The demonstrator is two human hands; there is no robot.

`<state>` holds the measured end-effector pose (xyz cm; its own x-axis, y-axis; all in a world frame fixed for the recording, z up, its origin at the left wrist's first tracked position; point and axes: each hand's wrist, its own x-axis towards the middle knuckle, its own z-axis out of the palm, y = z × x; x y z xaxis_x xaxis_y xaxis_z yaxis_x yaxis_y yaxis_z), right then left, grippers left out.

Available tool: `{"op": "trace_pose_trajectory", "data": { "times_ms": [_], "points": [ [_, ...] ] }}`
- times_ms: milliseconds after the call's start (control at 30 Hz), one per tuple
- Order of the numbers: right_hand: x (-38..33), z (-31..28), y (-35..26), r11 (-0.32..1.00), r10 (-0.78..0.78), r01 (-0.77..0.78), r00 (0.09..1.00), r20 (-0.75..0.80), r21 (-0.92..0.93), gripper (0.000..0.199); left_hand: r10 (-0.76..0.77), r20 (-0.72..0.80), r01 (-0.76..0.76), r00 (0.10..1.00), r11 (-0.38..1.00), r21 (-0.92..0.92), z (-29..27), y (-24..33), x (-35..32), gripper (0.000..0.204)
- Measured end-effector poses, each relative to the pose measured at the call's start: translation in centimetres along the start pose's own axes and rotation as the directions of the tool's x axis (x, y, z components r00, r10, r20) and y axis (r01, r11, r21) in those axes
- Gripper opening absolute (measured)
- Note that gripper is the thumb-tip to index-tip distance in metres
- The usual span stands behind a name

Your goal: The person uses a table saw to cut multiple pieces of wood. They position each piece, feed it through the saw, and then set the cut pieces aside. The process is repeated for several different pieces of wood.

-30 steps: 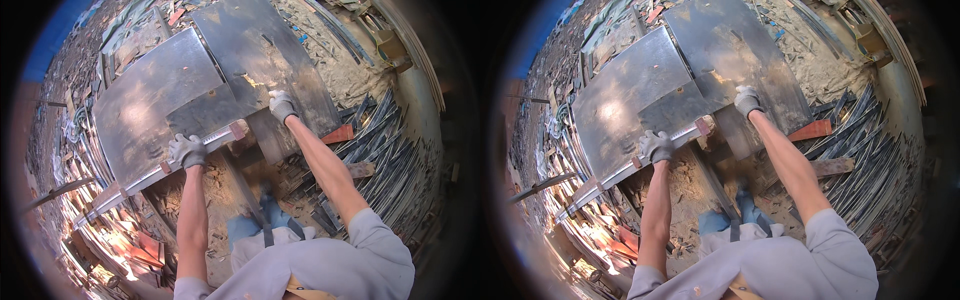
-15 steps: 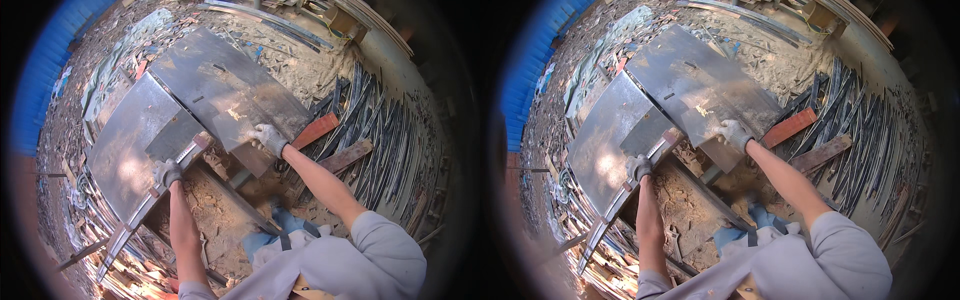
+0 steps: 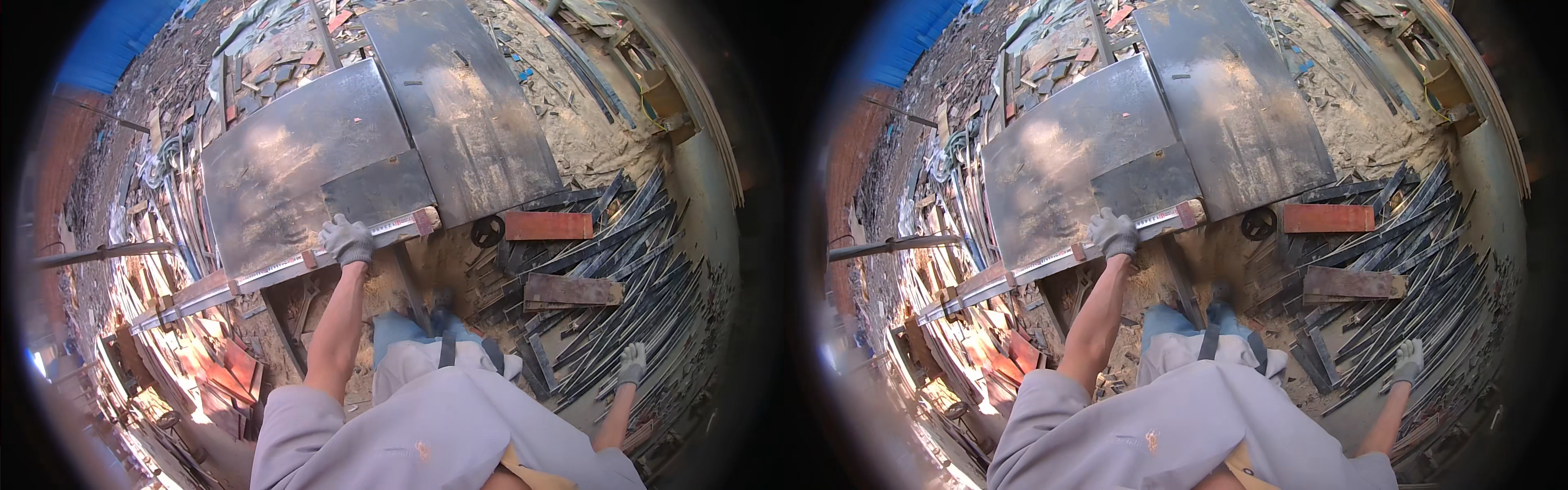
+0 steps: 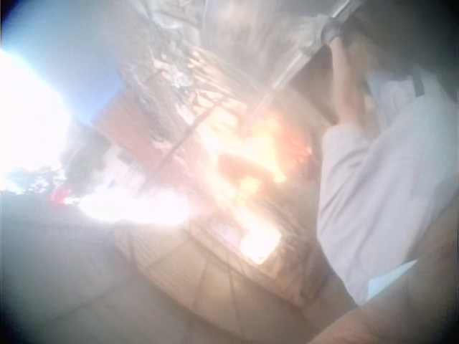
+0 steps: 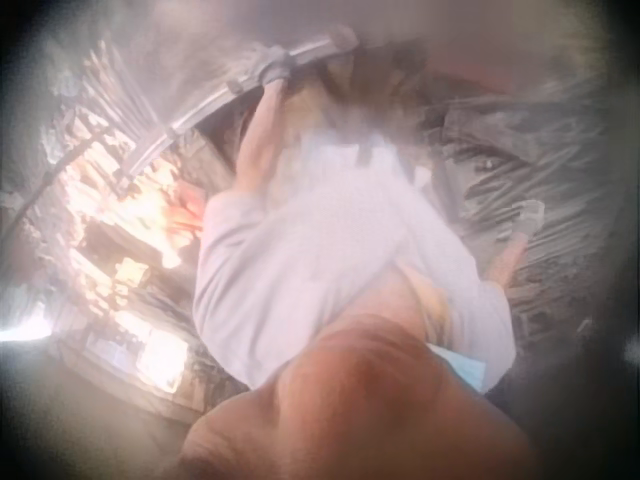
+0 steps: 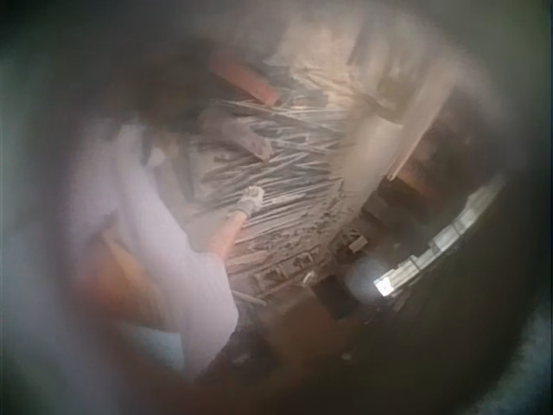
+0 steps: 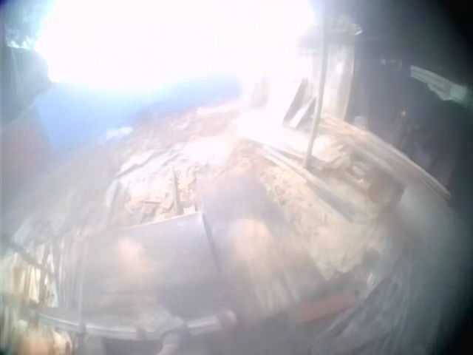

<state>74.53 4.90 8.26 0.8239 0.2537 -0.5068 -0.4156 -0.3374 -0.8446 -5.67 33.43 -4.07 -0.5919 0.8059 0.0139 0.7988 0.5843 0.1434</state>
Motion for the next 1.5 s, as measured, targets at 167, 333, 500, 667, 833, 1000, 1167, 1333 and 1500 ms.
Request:
{"op": "trace_pose_trajectory", "data": {
  "times_ms": [167,333,500,667,833,1000,1167,1333,1500],
  "points": [
    [-11.4,32.0,18.7,0.853,0.225,0.235,0.64,0.734,-0.466,0.034,0.036,0.005,-0.035,0.999,0.996,-0.081,-0.1,-2.9,-9.5,0.036],
    [-23.6,44.0,24.5,0.609,0.098,0.72,0.348,0.932,-0.333,0.066,0.075,0.07,-0.064,0.995,0.987,-0.146,0.3,-5.4,-16.0,0.037],
    [-23.7,42.2,24.6,0.534,0.077,0.798,0.282,0.956,-0.278,0.072,0.159,0.008,-0.152,0.987,0.953,-0.261,0.0,-5.7,-18.7,0.034],
    [-20.7,41.1,24.8,0.497,0.038,0.825,0.287,0.957,-0.267,0.07,0.246,-0.11,-0.261,0.963,0.953,-0.152,0.1,-2.7,-21.2,0.04],
    [-20.8,40.7,24.3,0.283,0.009,0.896,0.354,0.935,-0.342,0.059,0.084,-0.035,-0.09,0.996,0.966,-0.242,0.5,-1.5,-21.4,0.035],
    [-20.1,41.4,24.0,0.118,-0.202,0.961,0.27,0.941,-0.25,0.052,0.118,-0.038,-0.123,0.992,0.966,-0.227,1.5,0.1,-19.1,0.033],
    [-19.1,45.8,23.4,0.161,-0.238,0.968,0.23,0.944,-0.195,0.042,0.112,-0.043,-0.119,0.993,0.968,-0.223,2.1,1.8,-14.4,0.034],
    [-20.1,51.6,22.7,0.196,-0.241,0.959,0.251,0.938,-0.206,0.033,0.091,-0.065,-0.102,0.994,0.975,-0.196,2.6,3.2,-9.1,0.032],
    [-20.4,55.7,23.1,0.16,-0.281,0.984,0.118,0.952,-0.074,0.03,0.079,-0.077,-0.088,0.994,0.988,-0.125,2.5,4.3,-5.4,0.036]
  ]
}}
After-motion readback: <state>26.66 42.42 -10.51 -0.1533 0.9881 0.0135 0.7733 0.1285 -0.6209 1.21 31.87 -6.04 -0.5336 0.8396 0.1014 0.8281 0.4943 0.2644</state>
